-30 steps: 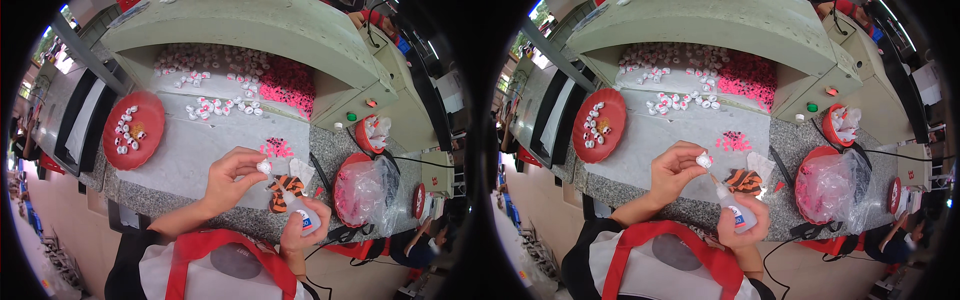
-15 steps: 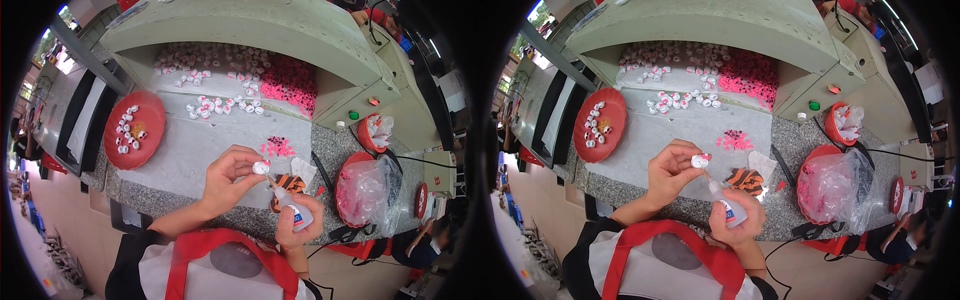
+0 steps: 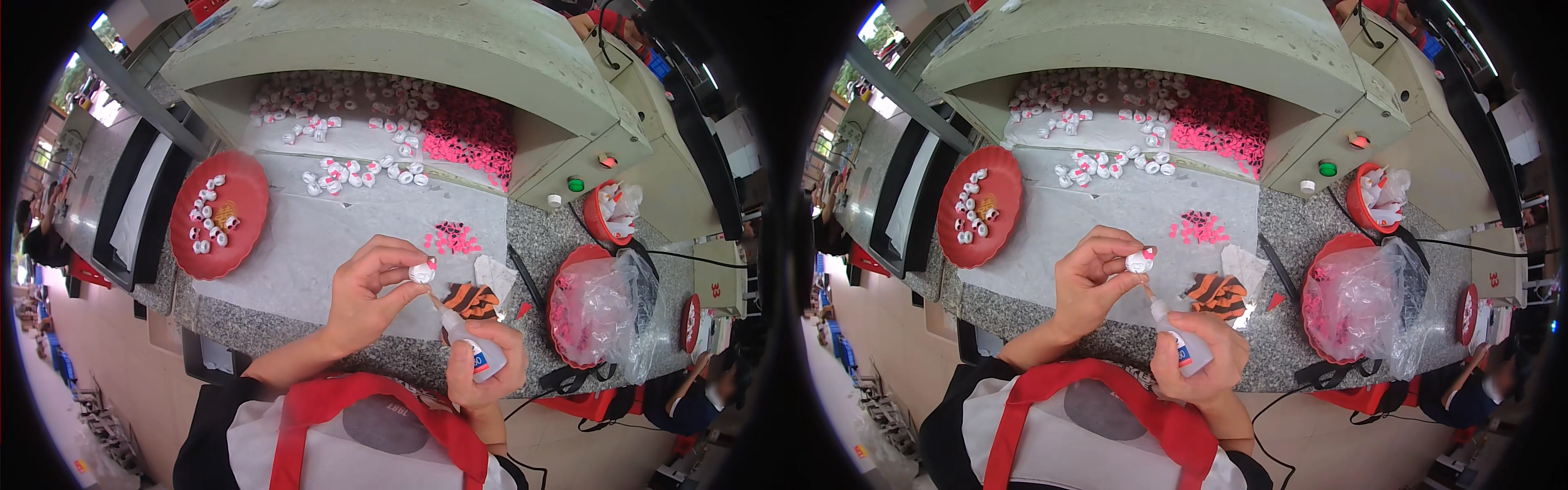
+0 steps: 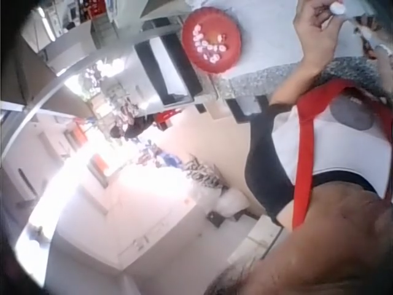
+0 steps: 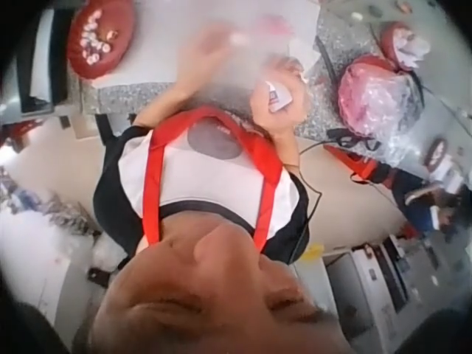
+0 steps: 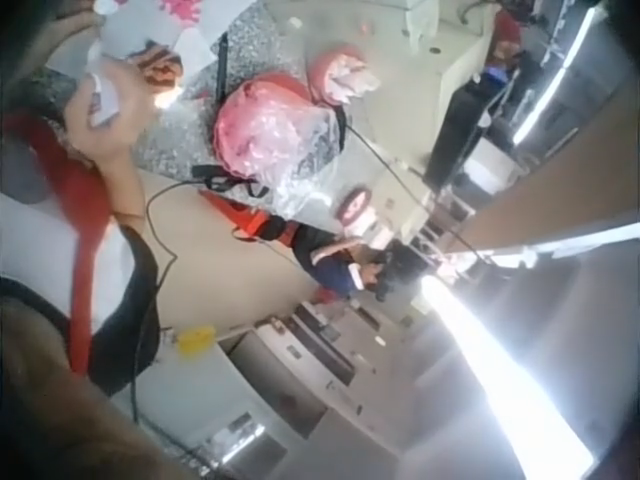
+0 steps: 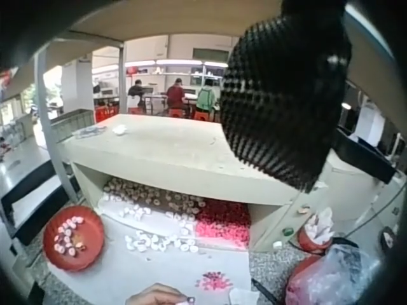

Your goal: Gluing small pink bows onto cat-shaped plastic figurines at a factory workbench.

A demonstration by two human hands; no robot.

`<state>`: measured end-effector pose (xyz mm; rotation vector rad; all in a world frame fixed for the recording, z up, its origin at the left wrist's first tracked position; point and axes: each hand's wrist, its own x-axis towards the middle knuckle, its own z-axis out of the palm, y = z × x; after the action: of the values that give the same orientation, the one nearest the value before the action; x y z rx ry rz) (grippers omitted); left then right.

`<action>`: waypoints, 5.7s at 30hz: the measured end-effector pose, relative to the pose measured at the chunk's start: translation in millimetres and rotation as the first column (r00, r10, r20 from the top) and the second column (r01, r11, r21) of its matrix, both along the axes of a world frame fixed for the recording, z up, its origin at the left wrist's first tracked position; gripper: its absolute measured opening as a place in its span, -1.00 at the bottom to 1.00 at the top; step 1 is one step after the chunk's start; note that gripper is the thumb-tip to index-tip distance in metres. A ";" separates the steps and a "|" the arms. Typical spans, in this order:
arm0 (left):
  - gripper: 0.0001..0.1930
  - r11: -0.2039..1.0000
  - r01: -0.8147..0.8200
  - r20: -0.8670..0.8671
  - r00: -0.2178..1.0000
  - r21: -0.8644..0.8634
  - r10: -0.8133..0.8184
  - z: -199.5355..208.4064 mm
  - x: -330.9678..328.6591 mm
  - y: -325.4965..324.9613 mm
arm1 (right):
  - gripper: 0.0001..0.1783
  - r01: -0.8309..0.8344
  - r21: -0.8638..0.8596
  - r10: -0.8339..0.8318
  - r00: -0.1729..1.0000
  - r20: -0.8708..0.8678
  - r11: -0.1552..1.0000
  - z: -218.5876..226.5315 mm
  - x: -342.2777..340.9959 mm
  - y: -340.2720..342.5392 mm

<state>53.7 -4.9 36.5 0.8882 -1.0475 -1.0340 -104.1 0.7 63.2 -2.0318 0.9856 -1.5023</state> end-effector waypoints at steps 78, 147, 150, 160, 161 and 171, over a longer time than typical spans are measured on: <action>-0.70 0.960 -0.012 -0.141 0.989 0.280 0.053 -22.2 9.1 2.5 | -0.90 -0.020 0.757 -0.034 0.998 0.056 0.653 -25.0 10.3 -48.4; -0.72 0.920 0.289 -0.185 0.951 0.266 -0.246 -2.7 18.9 9.6 | -0.73 -0.587 0.534 0.226 0.773 0.593 0.608 -29.9 11.7 -35.8; -0.75 0.939 0.248 -0.166 0.963 0.238 -0.213 -2.7 17.5 10.9 | -0.72 -0.548 0.620 0.198 0.817 0.542 0.561 -27.2 10.4 -35.3; -0.78 0.940 0.180 -0.183 0.974 0.288 -0.131 -13.9 30.6 12.4 | -0.74 -0.547 0.691 0.198 0.830 0.522 0.473 -42.3 30.4 -40.2; -0.79 0.939 0.168 -0.203 0.973 0.299 -0.110 -16.8 35.1 12.5 | -0.76 -0.551 0.662 0.216 0.826 0.521 0.508 -46.4 36.8 -42.5; -0.80 0.611 -0.791 0.621 0.492 0.027 0.610 -57.8 179.8 19.9 | -0.83 -0.365 0.754 0.112 0.924 0.366 0.546 -85.9 80.8 -40.2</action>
<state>233.5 14.9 -21.3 1.7940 -0.8261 -0.1821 -23.3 -39.5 -22.7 -1.1670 0.9687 -0.8665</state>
